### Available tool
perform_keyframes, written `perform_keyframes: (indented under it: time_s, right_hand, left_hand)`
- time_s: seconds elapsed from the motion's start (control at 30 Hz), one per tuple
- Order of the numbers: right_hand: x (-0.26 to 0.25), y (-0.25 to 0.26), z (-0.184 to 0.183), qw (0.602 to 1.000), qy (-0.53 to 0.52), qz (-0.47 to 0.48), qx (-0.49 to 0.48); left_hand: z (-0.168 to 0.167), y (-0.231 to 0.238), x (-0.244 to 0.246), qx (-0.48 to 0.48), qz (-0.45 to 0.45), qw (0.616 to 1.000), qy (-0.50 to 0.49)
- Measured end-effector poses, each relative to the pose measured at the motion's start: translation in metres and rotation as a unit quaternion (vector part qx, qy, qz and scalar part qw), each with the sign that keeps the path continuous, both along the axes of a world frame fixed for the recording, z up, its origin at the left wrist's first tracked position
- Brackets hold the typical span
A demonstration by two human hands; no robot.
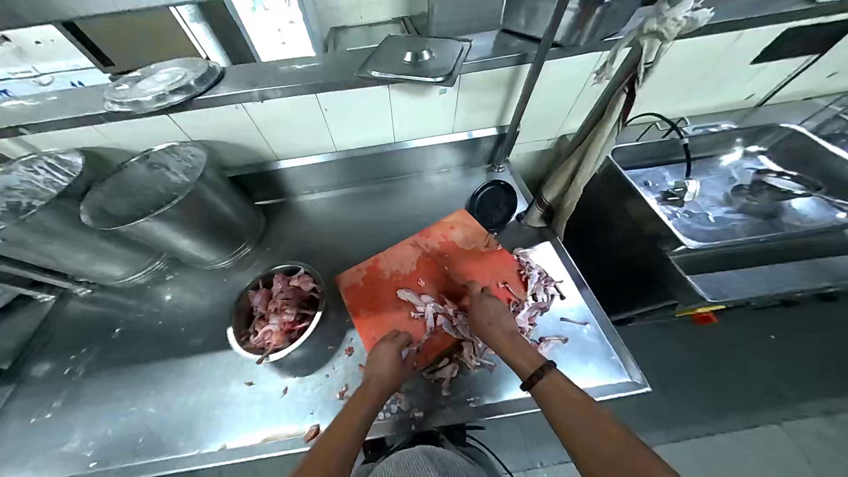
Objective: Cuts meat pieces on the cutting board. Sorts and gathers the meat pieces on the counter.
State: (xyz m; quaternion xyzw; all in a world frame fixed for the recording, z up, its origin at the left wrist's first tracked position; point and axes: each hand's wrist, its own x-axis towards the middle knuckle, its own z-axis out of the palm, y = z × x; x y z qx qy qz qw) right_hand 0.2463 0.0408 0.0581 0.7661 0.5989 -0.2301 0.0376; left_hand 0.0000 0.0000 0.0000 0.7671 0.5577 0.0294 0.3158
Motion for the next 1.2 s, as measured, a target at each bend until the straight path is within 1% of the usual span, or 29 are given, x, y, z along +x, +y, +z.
perform_keyframes:
  time_s: [0.07, 0.13, 0.2, 0.27, 0.33, 0.4, 0.47, 0.57, 0.63, 0.7, 0.8, 0.9, 0.97, 1.03, 1.1, 1.2]
  right_hand:
    - [-0.009, -0.022, 0.016, 0.998, 0.068, -0.006, -0.008]
    - [-0.021, -0.056, 0.018, 0.991, 0.133, 0.004, -0.016]
    - [-0.033, -0.097, 0.008, 0.981, 0.19, 0.018, -0.042]
    - [-0.043, -0.131, -0.002, 0.971, 0.222, 0.014, -0.089]
    - [-0.048, -0.153, -0.01, 0.964, 0.234, -0.003, -0.126]
    - [-0.047, -0.166, -0.015, 0.959, 0.247, -0.016, -0.137]
    - [-0.049, -0.17, -0.015, 0.959, 0.233, -0.021, -0.157]
    - [-0.066, -0.162, -0.017, 0.972, 0.137, -0.019, -0.189]
    - [-0.078, -0.153, -0.022, 0.981, 0.1, -0.015, -0.166]
    - [-0.087, -0.144, -0.015, 0.985, 0.084, -0.008, -0.15]
    - [-0.085, -0.146, -0.008, 0.983, 0.074, -0.003, -0.168]
    - [-0.065, -0.176, -0.013, 0.974, 0.086, -0.023, -0.206]
    - [-0.053, -0.2, -0.021, 0.968, 0.084, -0.038, -0.232]
    - [-0.044, -0.21, -0.026, 0.967, 0.086, -0.042, -0.237]
    - [-0.04, -0.206, -0.03, 0.972, 0.093, -0.029, -0.212]
    - [-0.038, -0.186, -0.024, 0.985, 0.107, -0.013, -0.137]
  left_hand:
    - [0.001, 0.0, 0.002, 0.0, -0.011, 1.0, -0.001]
    - [0.002, -0.001, 0.007, -0.004, -0.015, 1.0, 0.001]
    - [0.003, -0.001, 0.008, -0.008, -0.017, 1.0, 0.004]
    - [0.002, -0.001, 0.007, -0.012, -0.019, 1.0, 0.005]
    - [0.004, -0.001, 0.005, -0.014, -0.023, 1.0, 0.01]
    - [0.005, -0.001, 0.006, -0.022, -0.031, 0.999, 0.017]
    - [0.005, -0.001, 0.007, -0.019, -0.036, 0.999, 0.016]
    - [0.005, -0.002, 0.01, -0.015, -0.039, 0.999, 0.016]
    - [0.005, -0.002, 0.011, -0.014, -0.033, 0.999, 0.013]
    - [0.003, -0.003, 0.009, -0.005, -0.018, 1.0, -0.001]
    - [-0.002, -0.002, 0.003, 0.016, 0.004, 1.0, -0.008]
    - [-0.004, -0.001, -0.002, 0.027, 0.044, 0.999, -0.005]
    - [-0.004, 0.003, -0.014, 0.028, 0.079, 0.997, -0.004]
    - [-0.006, 0.009, -0.03, 0.015, 0.099, 0.995, -0.025]
    - [-0.005, 0.012, -0.042, -0.02, 0.101, 0.993, -0.06]
    - [0.001, 0.014, -0.046, -0.086, 0.129, 0.981, -0.117]
